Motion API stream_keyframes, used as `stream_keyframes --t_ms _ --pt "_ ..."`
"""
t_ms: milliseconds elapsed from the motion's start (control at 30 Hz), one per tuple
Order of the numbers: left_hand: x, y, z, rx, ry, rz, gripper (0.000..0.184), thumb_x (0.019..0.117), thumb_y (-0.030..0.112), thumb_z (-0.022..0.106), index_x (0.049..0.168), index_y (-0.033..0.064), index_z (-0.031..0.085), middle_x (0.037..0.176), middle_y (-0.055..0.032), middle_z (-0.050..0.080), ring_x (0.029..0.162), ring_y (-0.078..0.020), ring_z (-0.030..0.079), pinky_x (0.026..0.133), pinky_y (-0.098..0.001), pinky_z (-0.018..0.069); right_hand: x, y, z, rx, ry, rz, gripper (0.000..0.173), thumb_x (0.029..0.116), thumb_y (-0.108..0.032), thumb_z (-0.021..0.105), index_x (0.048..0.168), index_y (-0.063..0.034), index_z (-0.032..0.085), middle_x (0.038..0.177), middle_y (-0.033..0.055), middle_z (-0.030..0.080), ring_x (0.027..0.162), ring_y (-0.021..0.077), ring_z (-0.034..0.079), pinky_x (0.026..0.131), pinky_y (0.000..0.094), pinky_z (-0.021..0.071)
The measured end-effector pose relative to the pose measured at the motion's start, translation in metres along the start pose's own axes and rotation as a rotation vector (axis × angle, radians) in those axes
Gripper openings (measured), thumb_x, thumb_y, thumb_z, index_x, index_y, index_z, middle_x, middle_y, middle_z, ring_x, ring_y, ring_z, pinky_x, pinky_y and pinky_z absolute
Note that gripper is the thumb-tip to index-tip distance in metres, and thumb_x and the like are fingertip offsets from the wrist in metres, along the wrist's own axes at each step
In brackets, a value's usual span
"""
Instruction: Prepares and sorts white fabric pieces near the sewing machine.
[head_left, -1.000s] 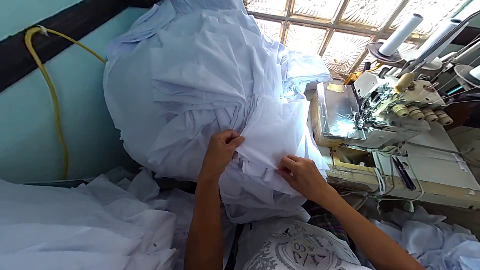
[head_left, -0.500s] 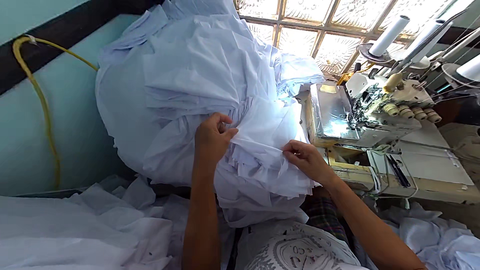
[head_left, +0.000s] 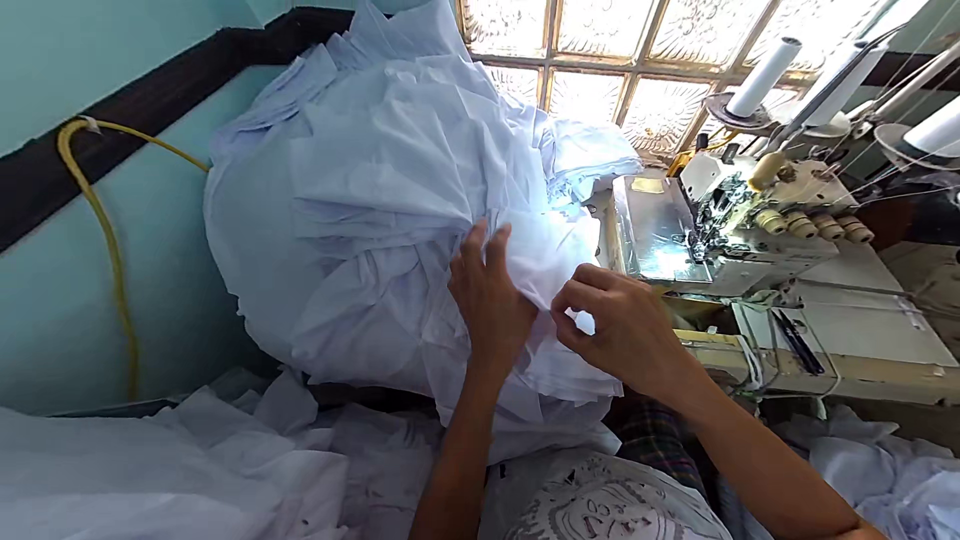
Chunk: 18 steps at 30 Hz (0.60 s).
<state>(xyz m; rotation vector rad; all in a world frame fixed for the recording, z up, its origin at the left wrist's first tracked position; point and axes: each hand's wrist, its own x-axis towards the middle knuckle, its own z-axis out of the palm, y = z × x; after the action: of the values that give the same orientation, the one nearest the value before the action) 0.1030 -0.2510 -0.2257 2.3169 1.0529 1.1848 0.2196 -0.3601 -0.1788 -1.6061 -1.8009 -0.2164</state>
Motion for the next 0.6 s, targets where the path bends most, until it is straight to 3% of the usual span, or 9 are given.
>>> stream_keyframes --t_ms 67,133,200,267,333,400,433,500,600 --pt "0.027 -0.003 0.003 0.002 0.022 0.027 0.068 0.0833 0.01 0.075 0.146 0.0023 0.051 0.15 -0.0286 0.043 0.123 -0.0525 0.05 0.088 -0.0674 0.0458 -0.003 0.01 -0.019 0.331 -0.033 0.07 0.009 0.0885 -0.011 0.065 0.088 -0.0051 0.072 0.082 0.0013 0.065 0.07 0.0054 0.062 0.062 0.0199 0.0532" --pt "0.054 -0.003 0.01 -0.018 0.098 0.029 0.064 0.0804 0.006 0.074 0.142 0.0007 0.056 0.139 -0.0314 0.051 0.117 -0.0516 0.054 0.086 -0.0631 0.0485 -0.011 0.029 -0.041 0.836 -0.03 0.232 0.012 0.0983 -0.014 0.061 0.098 -0.011 0.072 0.091 -0.0061 0.069 0.078 -0.0018 0.063 0.068 0.0157 0.0543" --pt "0.067 0.002 0.013 0.033 0.031 -0.026 0.065 0.0813 0.008 0.077 0.143 0.0021 0.056 0.135 -0.0306 0.053 0.115 -0.0487 0.057 0.087 -0.0594 0.0511 -0.02 0.05 -0.063 1.267 0.061 0.437 0.015 0.1006 -0.028 0.061 0.101 -0.0207 0.074 0.092 -0.0074 0.074 0.082 0.0007 0.069 0.073 0.021 0.0594" --pt "0.069 0.009 0.011 0.077 -0.149 -0.093 0.061 0.0821 0.011 0.078 0.139 0.0012 0.058 0.132 -0.0308 0.057 0.109 -0.0486 0.062 0.085 -0.0631 0.0526 -0.031 0.071 -0.078 1.473 0.237 0.548 0.019 0.101 -0.03 0.059 0.107 -0.0185 0.072 0.101 -0.0008 0.074 0.097 0.0121 0.071 0.089 0.0358 0.0604" --pt "0.067 0.018 0.009 0.055 -0.363 -0.117 0.043 0.0889 0.012 0.074 0.128 -0.0028 0.065 0.119 -0.0314 0.064 0.105 -0.0498 0.064 0.086 -0.0685 0.049 -0.04 0.085 -0.083 1.548 0.415 0.555 0.023 0.1054 -0.024 0.049 0.111 -0.0128 0.069 0.106 0.0042 0.073 0.104 0.0179 0.07 0.096 0.0412 0.0576" --pt "0.066 0.025 0.008 -0.028 -0.522 -0.11 0.024 0.0978 0.012 0.064 0.115 -0.0036 0.069 0.099 -0.0271 0.07 0.094 -0.0435 0.067 0.083 -0.0634 0.0495 -0.044 0.089 -0.082 1.623 0.534 0.53 0.026 0.1072 -0.019 0.045 0.102 -0.0098 0.069 0.098 0.0047 0.074 0.093 0.014 0.072 0.086 0.0324 0.0611" --pt "0.065 0.03 0.006 -0.117 -0.586 -0.133 0.021 0.1026 0.012 0.058 0.11 -0.0039 0.07 0.092 -0.0229 0.069 0.084 -0.0356 0.066 0.077 -0.055 0.0514 -0.044 0.088 -0.08 1.659 0.587 0.534 0.03 0.108 -0.017 0.041 0.098 -0.0097 0.068 0.093 0.0035 0.074 0.087 0.011 0.072 0.08 0.0282 0.0618" --pt "0.06 0.037 0.001 -0.446 -0.674 -0.253 0.021 0.1067 0.008 0.048 0.103 -0.0009 0.067 0.078 -0.0049 0.062 0.061 -0.0088 0.06 0.057 -0.0257 0.0535 -0.047 0.089 -0.075 1.675 0.635 0.576 0.036 0.1098 -0.017 0.034 0.094 -0.0128 0.066 0.087 -0.0009 0.072 0.081 0.0051 0.071 0.075 0.0224 0.0605" --pt "0.042 0.048 -0.004 -1.058 -0.721 -0.484 0.029 0.1034 0.0 0.036 0.099 0.0123 0.062 0.079 0.0068 0.069 0.069 -0.0006 0.066 0.064 -0.0198 0.057 -0.046 0.095 -0.066 1.6 0.501 0.705 0.033 0.1084 -0.025 0.043 0.089 -0.0196 0.069 0.08 -0.0065 0.072 0.072 0.001 0.068 0.064 0.0198 0.0587"
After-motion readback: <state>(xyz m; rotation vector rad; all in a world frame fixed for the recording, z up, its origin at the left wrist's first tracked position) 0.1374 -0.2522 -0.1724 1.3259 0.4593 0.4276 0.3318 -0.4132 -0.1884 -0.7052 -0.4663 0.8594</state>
